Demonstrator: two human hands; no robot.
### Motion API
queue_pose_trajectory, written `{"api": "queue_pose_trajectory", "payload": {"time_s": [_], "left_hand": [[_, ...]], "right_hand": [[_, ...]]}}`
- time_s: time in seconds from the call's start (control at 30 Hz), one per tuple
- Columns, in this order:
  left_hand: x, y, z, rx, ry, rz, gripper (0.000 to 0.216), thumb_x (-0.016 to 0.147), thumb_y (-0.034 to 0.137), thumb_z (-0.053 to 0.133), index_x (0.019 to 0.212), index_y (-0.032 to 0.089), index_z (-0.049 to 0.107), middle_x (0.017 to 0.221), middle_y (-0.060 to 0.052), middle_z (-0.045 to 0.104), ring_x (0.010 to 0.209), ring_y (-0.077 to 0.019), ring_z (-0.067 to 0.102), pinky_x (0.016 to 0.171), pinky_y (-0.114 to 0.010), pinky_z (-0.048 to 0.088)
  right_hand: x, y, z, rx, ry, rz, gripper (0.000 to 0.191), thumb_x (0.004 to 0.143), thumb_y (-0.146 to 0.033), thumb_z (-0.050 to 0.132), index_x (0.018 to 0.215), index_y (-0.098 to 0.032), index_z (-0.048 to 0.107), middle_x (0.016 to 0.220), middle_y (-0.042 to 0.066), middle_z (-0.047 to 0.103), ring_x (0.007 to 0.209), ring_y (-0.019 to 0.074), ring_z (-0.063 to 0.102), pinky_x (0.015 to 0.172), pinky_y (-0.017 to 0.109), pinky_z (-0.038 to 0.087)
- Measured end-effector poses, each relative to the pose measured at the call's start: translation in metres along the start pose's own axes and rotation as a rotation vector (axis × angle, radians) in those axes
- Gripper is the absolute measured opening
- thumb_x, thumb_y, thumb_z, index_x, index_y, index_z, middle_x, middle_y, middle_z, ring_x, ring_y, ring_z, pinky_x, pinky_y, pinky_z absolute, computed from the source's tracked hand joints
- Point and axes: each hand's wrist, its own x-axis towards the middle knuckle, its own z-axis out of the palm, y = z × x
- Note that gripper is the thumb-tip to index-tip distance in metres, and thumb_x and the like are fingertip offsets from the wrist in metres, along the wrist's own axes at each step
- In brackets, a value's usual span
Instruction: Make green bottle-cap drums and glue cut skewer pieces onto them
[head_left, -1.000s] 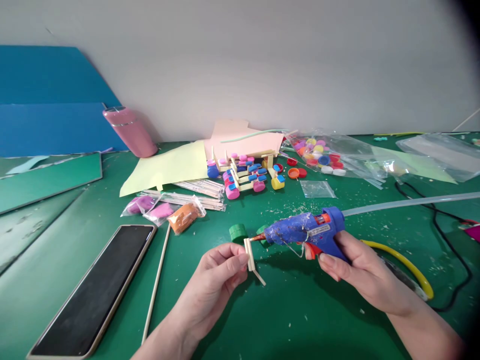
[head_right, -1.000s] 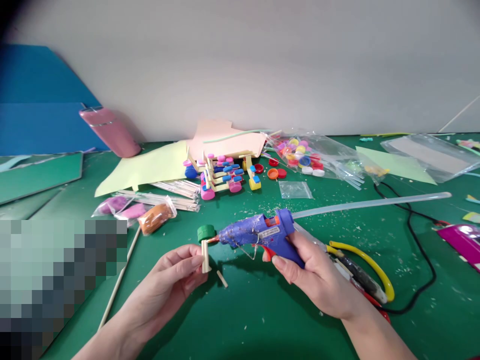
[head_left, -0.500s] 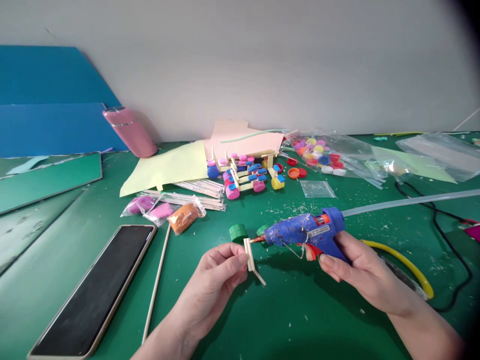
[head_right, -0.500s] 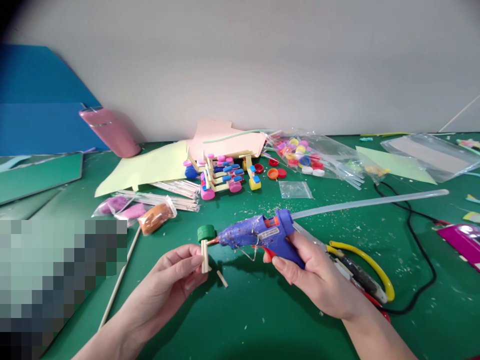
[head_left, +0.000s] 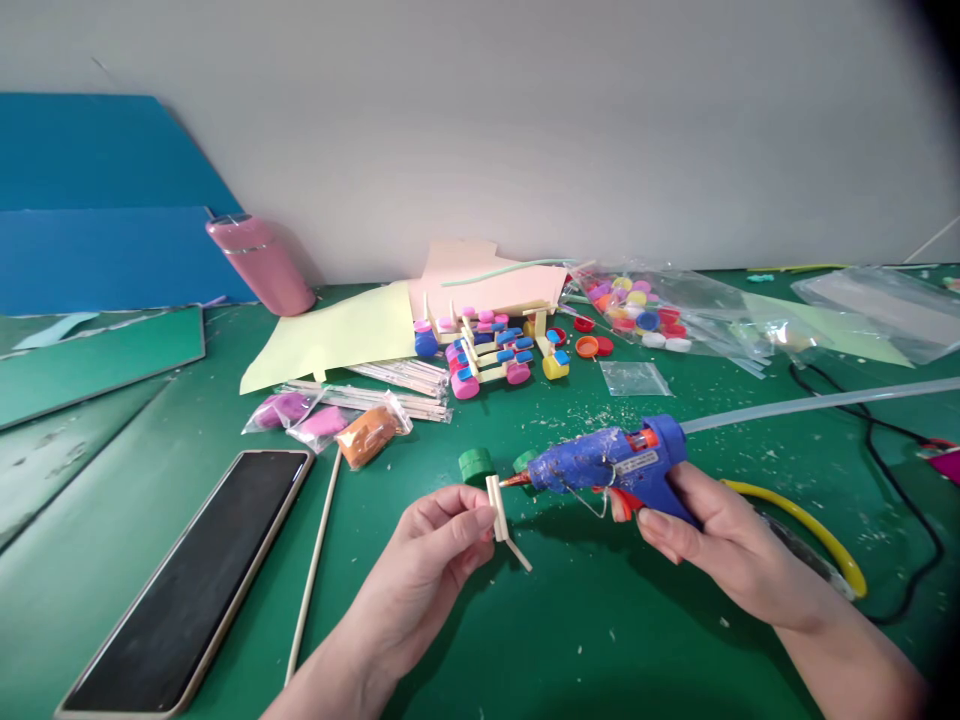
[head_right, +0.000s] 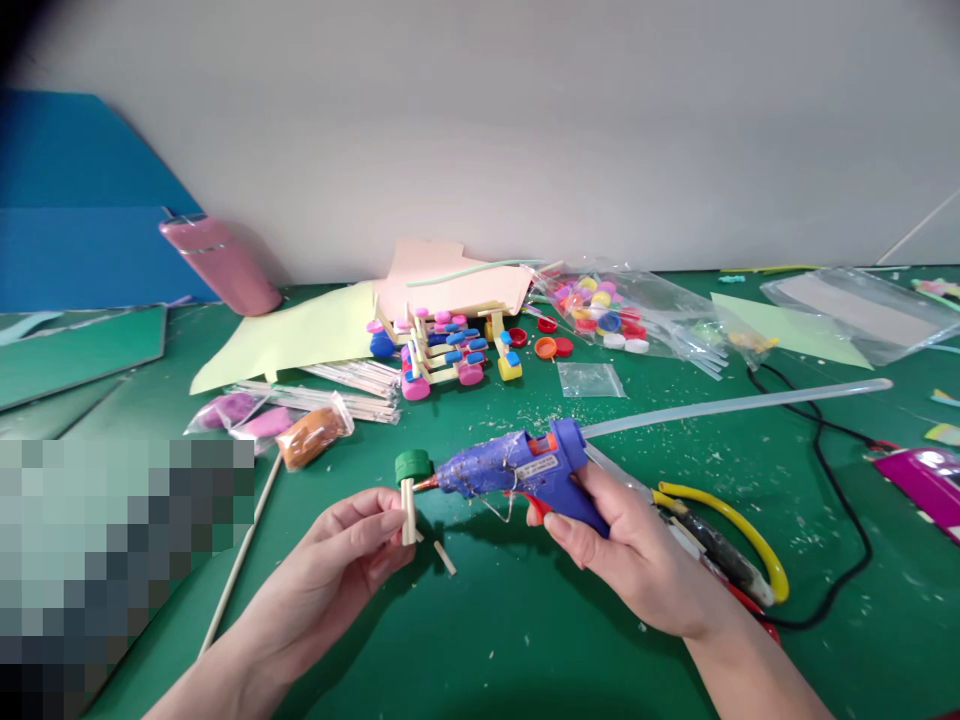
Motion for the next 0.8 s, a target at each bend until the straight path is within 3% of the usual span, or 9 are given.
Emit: {"api": "queue_pose_trajectory", "payload": {"time_s": [0.3, 0.57, 0.8], "left_hand": [[-0.0013, 0.0014, 0.0006, -0.004, 0.011, -0.001, 0.013, 0.069, 0.021, 0.071, 0.063, 0.012, 0.063, 0.055, 0.002, 0.052, 0.048, -0.0046, 0.035, 0.051, -0.019, 0.028], [0.0003, 0.0007, 0.0016, 0.004, 0.0, -0.003, 0.013, 0.07, 0.021, 0.07, 0.063, 0.012, 0.063, 0.054, 0.003, 0.051, 0.048, -0.0046, 0.035, 0.05, -0.019, 0.028], [0.0001, 0.0022, 0.0013, -0.008, 0.0, 0.001, 0.014, 0.069, 0.021, 0.071, 0.063, 0.012, 0.063, 0.054, 0.003, 0.051, 0.047, -0.0044, 0.035, 0.05, -0.018, 0.028]], "right_hand": [[-0.0011, 0.0026, 0.0025, 0.036, 0.021, 0.05, 0.021, 0.088, -0.038, 0.049, 0.093, -0.02, 0.057, 0.075, 0.003, 0.052, 0.056, 0.0113, 0.042, 0.048, 0.022, 0.037], [0.0005, -0.0029, -0.0016, -0.016, -0.01, -0.022, 0.019, 0.091, -0.035, 0.046, 0.097, -0.021, 0.055, 0.071, 0.0, 0.048, 0.057, 0.0114, 0.042, 0.05, 0.022, 0.039], [-0.0005, 0.0029, -0.0001, 0.027, -0.015, 0.046, 0.021, 0.089, -0.038, 0.047, 0.099, -0.021, 0.055, 0.075, 0.002, 0.051, 0.058, 0.0119, 0.042, 0.05, 0.022, 0.038]]}}
